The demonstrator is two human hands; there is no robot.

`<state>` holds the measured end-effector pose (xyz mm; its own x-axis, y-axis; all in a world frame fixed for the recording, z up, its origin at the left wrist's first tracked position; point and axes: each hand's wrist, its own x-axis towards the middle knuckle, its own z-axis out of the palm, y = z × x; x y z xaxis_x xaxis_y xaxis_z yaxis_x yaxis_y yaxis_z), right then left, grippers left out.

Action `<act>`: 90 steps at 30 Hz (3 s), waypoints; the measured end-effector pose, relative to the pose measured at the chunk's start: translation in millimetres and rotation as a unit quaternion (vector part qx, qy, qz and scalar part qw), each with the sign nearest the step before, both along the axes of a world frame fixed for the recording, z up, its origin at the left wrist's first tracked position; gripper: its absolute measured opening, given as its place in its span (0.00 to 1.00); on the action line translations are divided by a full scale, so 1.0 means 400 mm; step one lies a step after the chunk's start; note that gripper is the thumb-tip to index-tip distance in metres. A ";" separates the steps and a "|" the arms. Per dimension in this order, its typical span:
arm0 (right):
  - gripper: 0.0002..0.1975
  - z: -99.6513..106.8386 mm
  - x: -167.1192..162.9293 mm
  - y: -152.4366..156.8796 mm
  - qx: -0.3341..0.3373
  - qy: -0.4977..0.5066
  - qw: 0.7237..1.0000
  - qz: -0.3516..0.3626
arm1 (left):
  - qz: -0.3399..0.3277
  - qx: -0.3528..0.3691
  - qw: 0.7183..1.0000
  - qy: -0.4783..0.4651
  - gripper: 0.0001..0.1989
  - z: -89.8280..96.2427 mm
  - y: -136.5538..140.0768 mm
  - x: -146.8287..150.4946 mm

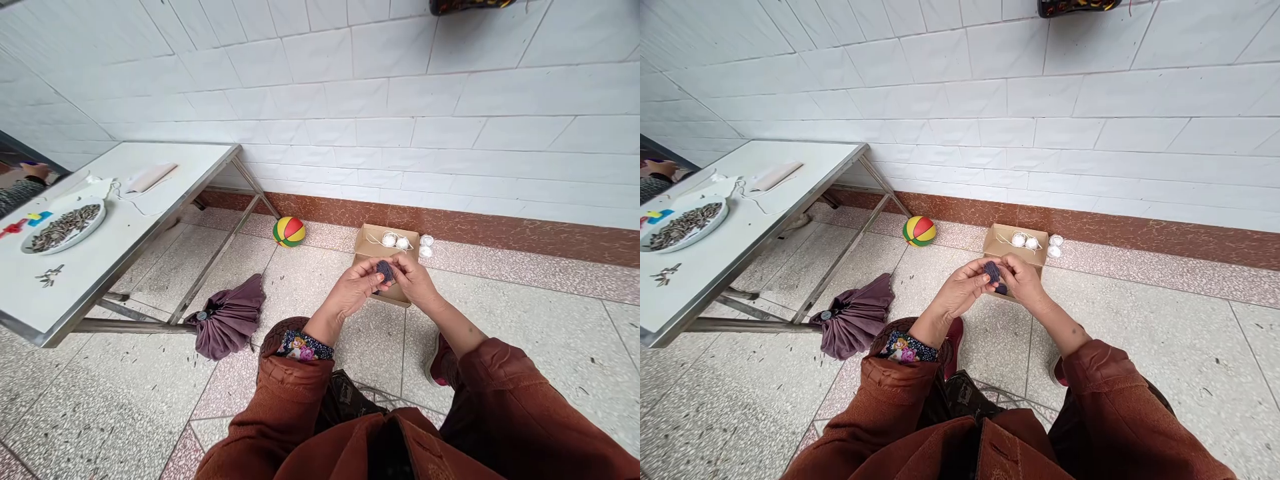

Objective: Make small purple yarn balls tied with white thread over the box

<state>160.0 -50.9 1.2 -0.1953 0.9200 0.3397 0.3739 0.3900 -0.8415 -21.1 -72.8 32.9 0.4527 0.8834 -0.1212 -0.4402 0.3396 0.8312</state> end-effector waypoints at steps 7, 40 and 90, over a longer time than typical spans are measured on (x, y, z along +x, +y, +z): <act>0.07 0.022 0.008 -0.029 0.049 -0.054 0.994 0.078 | 0.098 -0.016 0.994 0.049 0.21 -0.012 0.016 -0.009; 0.07 0.018 0.008 -0.046 0.078 -0.073 0.984 0.142 | 0.103 -0.005 0.991 0.082 0.21 -0.030 0.018 -0.009; 0.12 0.016 0.005 -0.015 -0.120 0.064 0.989 0.052 | 0.006 0.035 0.999 0.034 0.22 -0.015 -0.004 0.016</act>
<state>162.0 -56.7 7.7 -0.2627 0.9545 0.1410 0.2276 0.2034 -0.9523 -14.7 -74.3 27.0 0.4353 0.8959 -0.0892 -0.3857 0.2751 0.8807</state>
